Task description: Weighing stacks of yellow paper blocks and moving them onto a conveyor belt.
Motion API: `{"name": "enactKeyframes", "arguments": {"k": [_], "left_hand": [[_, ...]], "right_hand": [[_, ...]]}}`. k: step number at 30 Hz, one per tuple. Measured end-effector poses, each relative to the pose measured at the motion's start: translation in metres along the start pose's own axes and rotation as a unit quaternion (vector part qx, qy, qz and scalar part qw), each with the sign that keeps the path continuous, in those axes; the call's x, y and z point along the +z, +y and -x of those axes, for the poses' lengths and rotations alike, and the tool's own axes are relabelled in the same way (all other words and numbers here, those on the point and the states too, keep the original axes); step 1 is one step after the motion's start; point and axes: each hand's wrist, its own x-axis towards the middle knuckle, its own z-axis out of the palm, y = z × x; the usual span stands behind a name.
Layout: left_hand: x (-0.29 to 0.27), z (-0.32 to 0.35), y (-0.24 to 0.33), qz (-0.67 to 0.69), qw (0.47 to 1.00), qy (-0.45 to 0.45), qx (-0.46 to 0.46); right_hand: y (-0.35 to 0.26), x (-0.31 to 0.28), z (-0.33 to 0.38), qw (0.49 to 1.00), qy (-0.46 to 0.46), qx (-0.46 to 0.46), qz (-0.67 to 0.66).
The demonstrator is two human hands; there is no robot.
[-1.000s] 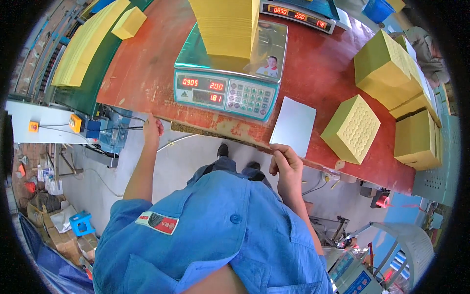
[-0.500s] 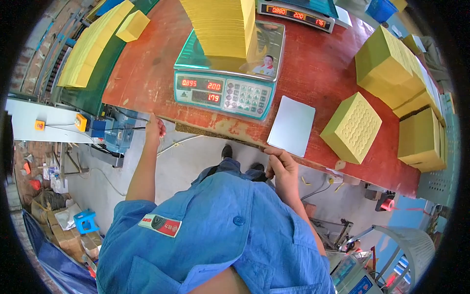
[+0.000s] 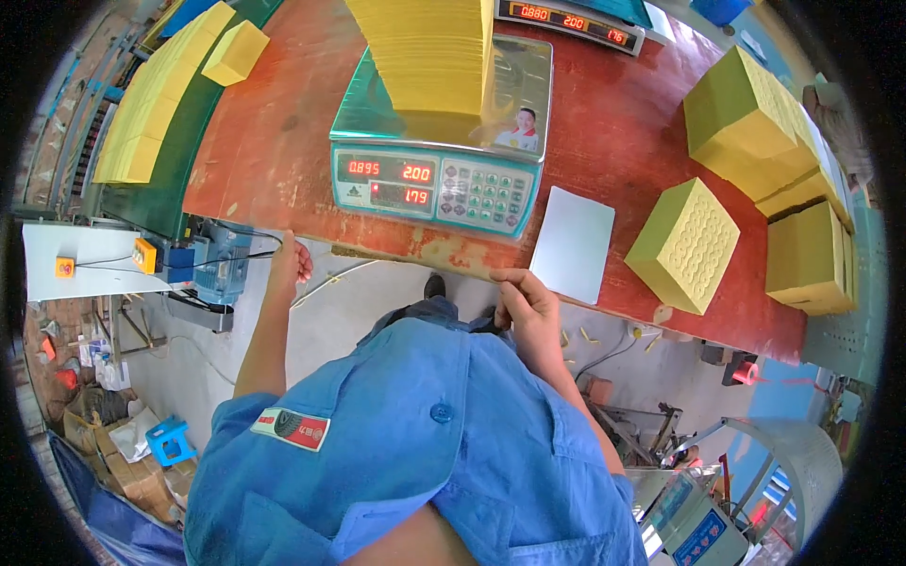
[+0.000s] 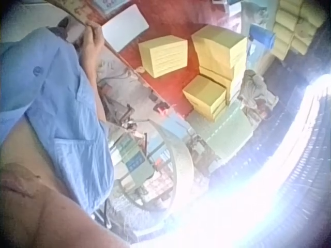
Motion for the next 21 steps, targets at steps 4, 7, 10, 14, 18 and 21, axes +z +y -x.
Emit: {"name": "enactKeyframes", "arguments": {"k": [4, 7, 10, 14, 18, 21], "left_hand": [[-0.026, 0.000, 0.033, -0.072, 0.991, -0.110, -0.031], [-0.031, 0.007, 0.088, -0.160, 0.970, -0.184, 0.010], [-0.032, 0.014, 0.146, -0.121, 0.972, -0.183, 0.081], [-0.006, 0.009, 0.235, -0.004, 0.954, -0.250, 0.167], [0.047, 0.019, 0.334, 0.028, 0.922, -0.283, 0.262], [0.092, 0.024, 0.393, 0.065, 0.912, -0.314, 0.255]], "right_hand": [[-0.011, 0.020, -0.015, 0.999, 0.020, -0.043, 0.016], [-0.030, 0.024, -0.028, 0.994, 0.045, -0.093, 0.037], [-0.063, 0.029, -0.054, 0.987, 0.053, -0.146, 0.045], [-0.125, 0.032, -0.106, 0.965, 0.060, -0.243, 0.082], [-0.178, 0.045, -0.198, 0.947, 0.068, -0.312, -0.021], [-0.199, 0.046, -0.275, 0.940, 0.074, -0.328, -0.053]]}}
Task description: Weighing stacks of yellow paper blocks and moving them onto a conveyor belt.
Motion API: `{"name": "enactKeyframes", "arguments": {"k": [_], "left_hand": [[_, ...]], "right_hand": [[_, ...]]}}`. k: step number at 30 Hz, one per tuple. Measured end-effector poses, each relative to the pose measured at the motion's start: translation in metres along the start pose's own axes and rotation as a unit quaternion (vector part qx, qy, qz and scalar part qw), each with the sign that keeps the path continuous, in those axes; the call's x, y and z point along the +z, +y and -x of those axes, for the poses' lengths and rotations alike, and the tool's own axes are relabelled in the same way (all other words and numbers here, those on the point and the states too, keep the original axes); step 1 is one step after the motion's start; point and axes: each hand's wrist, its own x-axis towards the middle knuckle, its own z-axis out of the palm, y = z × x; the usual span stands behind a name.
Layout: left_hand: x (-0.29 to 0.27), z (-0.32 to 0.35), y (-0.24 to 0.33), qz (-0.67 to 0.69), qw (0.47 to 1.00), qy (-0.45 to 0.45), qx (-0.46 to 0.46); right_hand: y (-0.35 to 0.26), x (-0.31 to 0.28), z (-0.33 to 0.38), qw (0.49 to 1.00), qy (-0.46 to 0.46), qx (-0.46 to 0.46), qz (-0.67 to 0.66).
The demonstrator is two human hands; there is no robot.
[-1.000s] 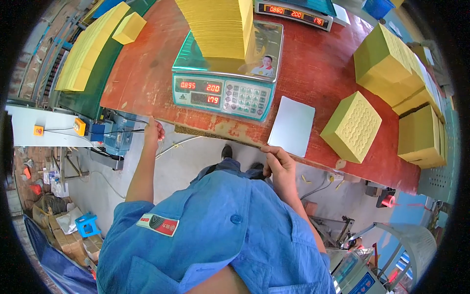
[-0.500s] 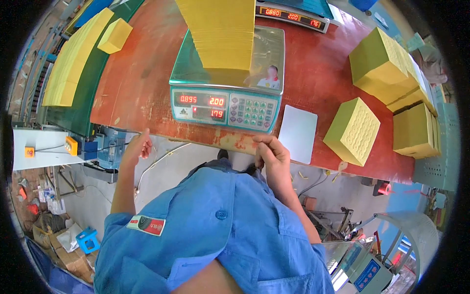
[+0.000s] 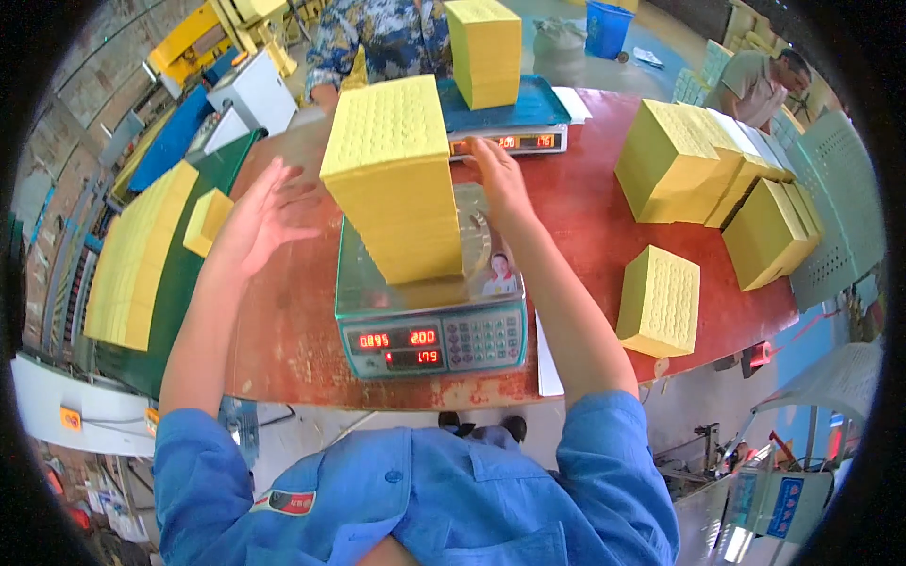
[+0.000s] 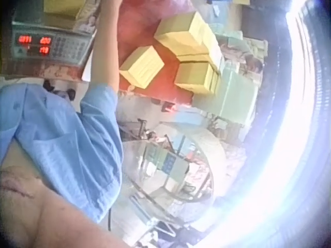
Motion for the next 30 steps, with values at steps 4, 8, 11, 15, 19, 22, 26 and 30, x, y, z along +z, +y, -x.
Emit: {"name": "enactKeyframes", "arguments": {"k": [4, 8, 11, 15, 19, 22, 26, 30], "left_hand": [[0.038, -0.047, 0.015, -0.007, 0.996, -0.076, -0.038], [0.059, -0.058, 0.018, -0.041, 0.978, -0.153, -0.139], [0.041, -0.041, 0.021, -0.077, 0.969, -0.163, -0.169], [0.031, -0.017, 0.020, -0.083, 0.951, -0.218, -0.203], [0.024, -0.020, 0.015, -0.066, 0.943, -0.239, -0.223], [0.022, -0.030, 0.011, -0.035, 0.945, -0.237, -0.222], [0.025, -0.026, 0.013, -0.022, 0.944, -0.240, -0.225], [0.011, -0.030, -0.002, 0.003, 0.946, -0.242, -0.216]], "right_hand": [[0.030, 0.018, -0.022, 0.986, -0.101, 0.125, -0.051], [0.051, 0.032, -0.005, 0.997, -0.043, 0.014, 0.070], [0.039, 0.033, 0.029, 0.989, -0.036, -0.037, 0.141], [0.015, 0.021, 0.093, 0.991, -0.006, 0.022, 0.132], [0.013, 0.014, 0.140, 0.985, 0.071, -0.064, 0.145], [0.005, -0.003, 0.190, 0.987, 0.068, -0.040, 0.143], [0.024, -0.015, 0.255, 0.975, -0.042, 0.219, 0.016], [0.047, 0.004, 0.249, 0.923, 0.011, 0.296, -0.245]]}}
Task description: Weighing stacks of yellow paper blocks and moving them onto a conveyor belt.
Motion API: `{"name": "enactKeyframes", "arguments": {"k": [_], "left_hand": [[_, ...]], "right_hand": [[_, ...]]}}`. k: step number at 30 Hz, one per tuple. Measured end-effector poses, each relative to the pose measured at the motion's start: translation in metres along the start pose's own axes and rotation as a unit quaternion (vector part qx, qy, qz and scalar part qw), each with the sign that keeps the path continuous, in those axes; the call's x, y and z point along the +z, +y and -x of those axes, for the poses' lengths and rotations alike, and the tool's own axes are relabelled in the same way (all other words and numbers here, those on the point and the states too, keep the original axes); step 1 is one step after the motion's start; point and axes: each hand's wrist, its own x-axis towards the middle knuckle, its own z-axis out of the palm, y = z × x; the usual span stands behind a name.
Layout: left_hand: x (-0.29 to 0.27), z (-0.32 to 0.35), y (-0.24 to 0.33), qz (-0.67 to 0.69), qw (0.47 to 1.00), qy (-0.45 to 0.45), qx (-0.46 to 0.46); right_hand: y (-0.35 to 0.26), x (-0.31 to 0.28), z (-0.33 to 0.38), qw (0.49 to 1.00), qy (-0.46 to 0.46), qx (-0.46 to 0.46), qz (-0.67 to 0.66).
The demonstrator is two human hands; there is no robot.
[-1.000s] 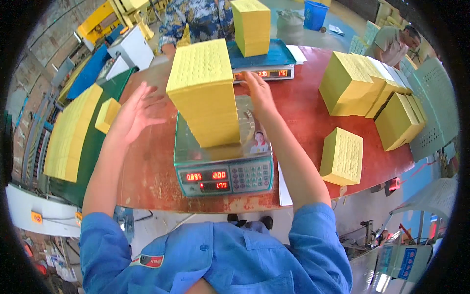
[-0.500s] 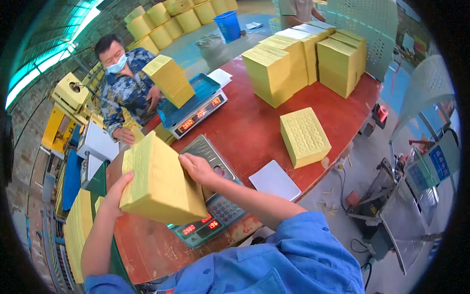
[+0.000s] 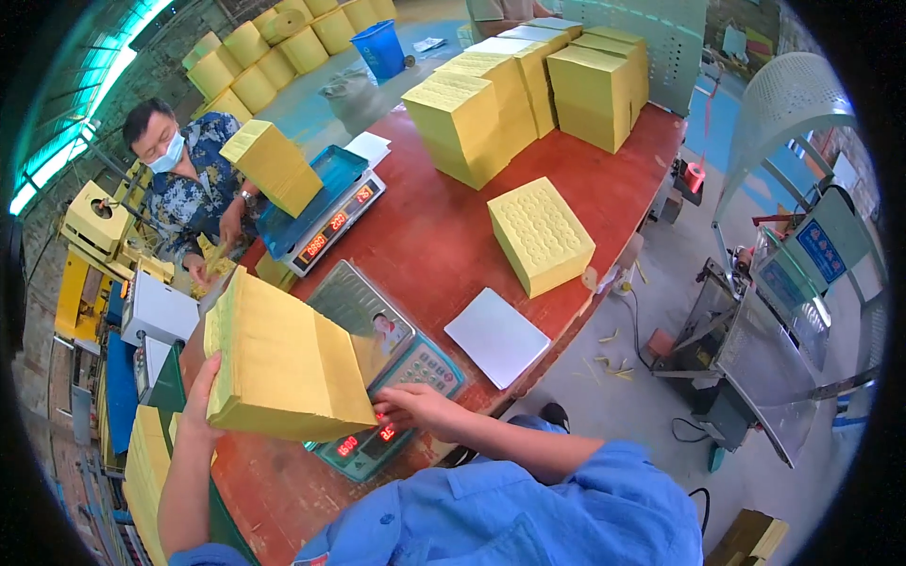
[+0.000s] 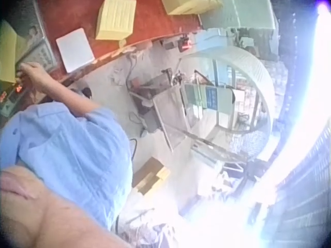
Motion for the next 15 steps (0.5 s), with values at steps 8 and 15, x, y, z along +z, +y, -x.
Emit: {"name": "enactKeyframes", "arguments": {"k": [8, 15], "left_hand": [[0.030, 0.017, -0.029, -0.023, 0.998, 0.011, 0.057], [0.142, -0.004, -0.010, -0.003, 0.975, -0.033, 0.218]], "right_hand": [[-0.022, 0.000, 0.004, 0.998, -0.043, 0.014, 0.050], [-0.153, -0.040, 0.080, 0.963, -0.001, -0.196, 0.183]]}}
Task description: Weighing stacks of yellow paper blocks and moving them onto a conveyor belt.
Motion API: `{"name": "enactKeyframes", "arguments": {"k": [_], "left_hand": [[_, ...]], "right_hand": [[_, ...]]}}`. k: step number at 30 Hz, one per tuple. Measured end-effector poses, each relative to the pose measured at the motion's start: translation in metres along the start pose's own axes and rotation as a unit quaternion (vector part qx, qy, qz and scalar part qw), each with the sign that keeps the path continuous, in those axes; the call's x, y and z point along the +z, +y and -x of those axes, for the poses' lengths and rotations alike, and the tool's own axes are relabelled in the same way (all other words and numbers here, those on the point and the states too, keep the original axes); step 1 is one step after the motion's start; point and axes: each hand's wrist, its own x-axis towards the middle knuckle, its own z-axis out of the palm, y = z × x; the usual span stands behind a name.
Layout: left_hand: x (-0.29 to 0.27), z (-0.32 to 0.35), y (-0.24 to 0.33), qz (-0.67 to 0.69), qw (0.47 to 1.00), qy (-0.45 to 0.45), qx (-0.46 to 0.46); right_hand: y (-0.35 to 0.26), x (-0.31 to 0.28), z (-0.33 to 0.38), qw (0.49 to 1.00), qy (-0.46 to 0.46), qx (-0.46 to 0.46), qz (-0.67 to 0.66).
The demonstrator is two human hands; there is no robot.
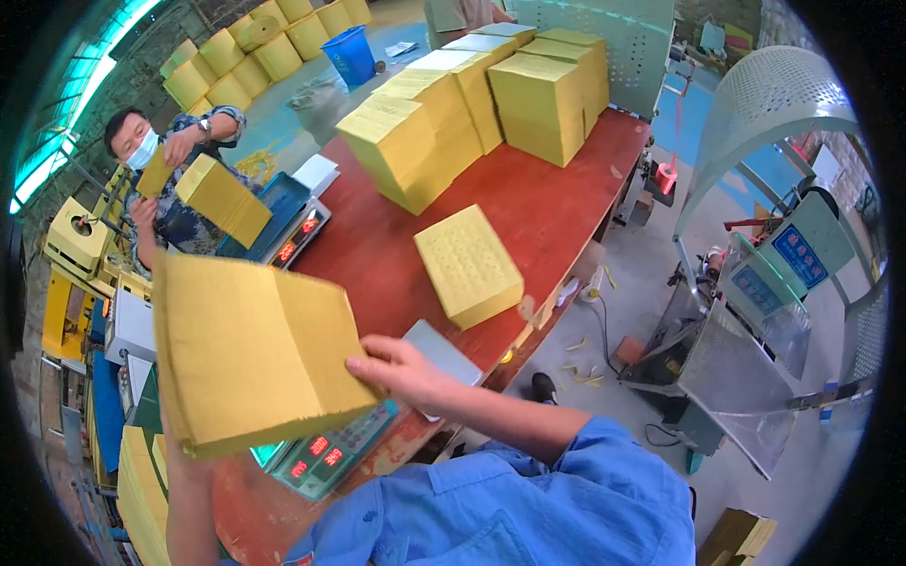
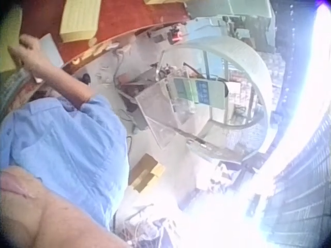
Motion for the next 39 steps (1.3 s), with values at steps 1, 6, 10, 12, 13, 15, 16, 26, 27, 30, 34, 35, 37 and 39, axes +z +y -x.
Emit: {"name": "enactKeyframes", "arguments": {"k": [1, 6, 10, 12, 13, 15, 16, 26, 27, 30, 34, 35, 37, 39], "left_hand": [[0.026, -0.013, -0.002, 0.021, 1.000, -0.012, -0.002], [0.159, -0.108, -0.026, 0.068, 0.997, -0.003, 0.019], [0.274, -0.191, -0.051, 0.031, 0.994, -0.099, -0.036], [0.308, -0.225, -0.072, 0.033, 0.984, -0.160, -0.073], [0.319, -0.240, -0.087, 0.032, 0.985, -0.154, -0.069], [0.334, -0.273, -0.117, 0.078, 0.976, -0.133, -0.152], [0.339, -0.287, -0.129, 0.076, 0.978, -0.127, -0.147], [0.385, -0.374, -0.157, 0.042, 0.956, -0.091, -0.275], [0.394, -0.376, -0.158, 0.021, 0.959, -0.094, -0.267], [0.411, -0.373, -0.159, -0.001, 0.966, -0.072, -0.249], [0.425, -0.370, -0.172, -0.028, 0.973, -0.047, -0.226], [0.425, -0.367, -0.173, -0.042, 0.976, -0.049, -0.206], [0.429, -0.362, -0.173, -0.057, 0.978, -0.055, -0.192], [0.427, -0.360, -0.167, -0.027, 0.981, -0.013, -0.194]], "right_hand": [[-0.028, -0.022, 0.002, 0.999, 0.018, -0.023, 0.011], [-0.124, -0.152, 0.002, 0.983, 0.150, -0.099, 0.042], [-0.137, -0.275, -0.019, 0.973, 0.188, -0.129, -0.015], [-0.141, -0.319, -0.022, 0.977, 0.198, -0.077, -0.027], [-0.143, -0.339, -0.028, 0.975, 0.215, -0.031, -0.038], [-0.134, -0.373, -0.041, 0.975, 0.215, -0.006, -0.051], [-0.127, -0.388, -0.048, 0.973, 0.220, 0.020, -0.065], [-0.114, -0.452, -0.068, 0.949, 0.284, 0.082, -0.110], [-0.109, -0.456, -0.062, 0.944, 0.295, 0.042, -0.143], [-0.103, -0.445, -0.036, 0.927, 0.321, -0.052, -0.186], [-0.099, -0.418, -0.012, 0.918, 0.366, -0.089, -0.122], [-0.097, -0.414, -0.009, 0.930, 0.347, -0.079, -0.091], [-0.105, -0.400, -0.005, 0.938, 0.340, -0.042, -0.058], [-0.099, -0.403, -0.005, 0.939, 0.337, -0.058, -0.034]]}}
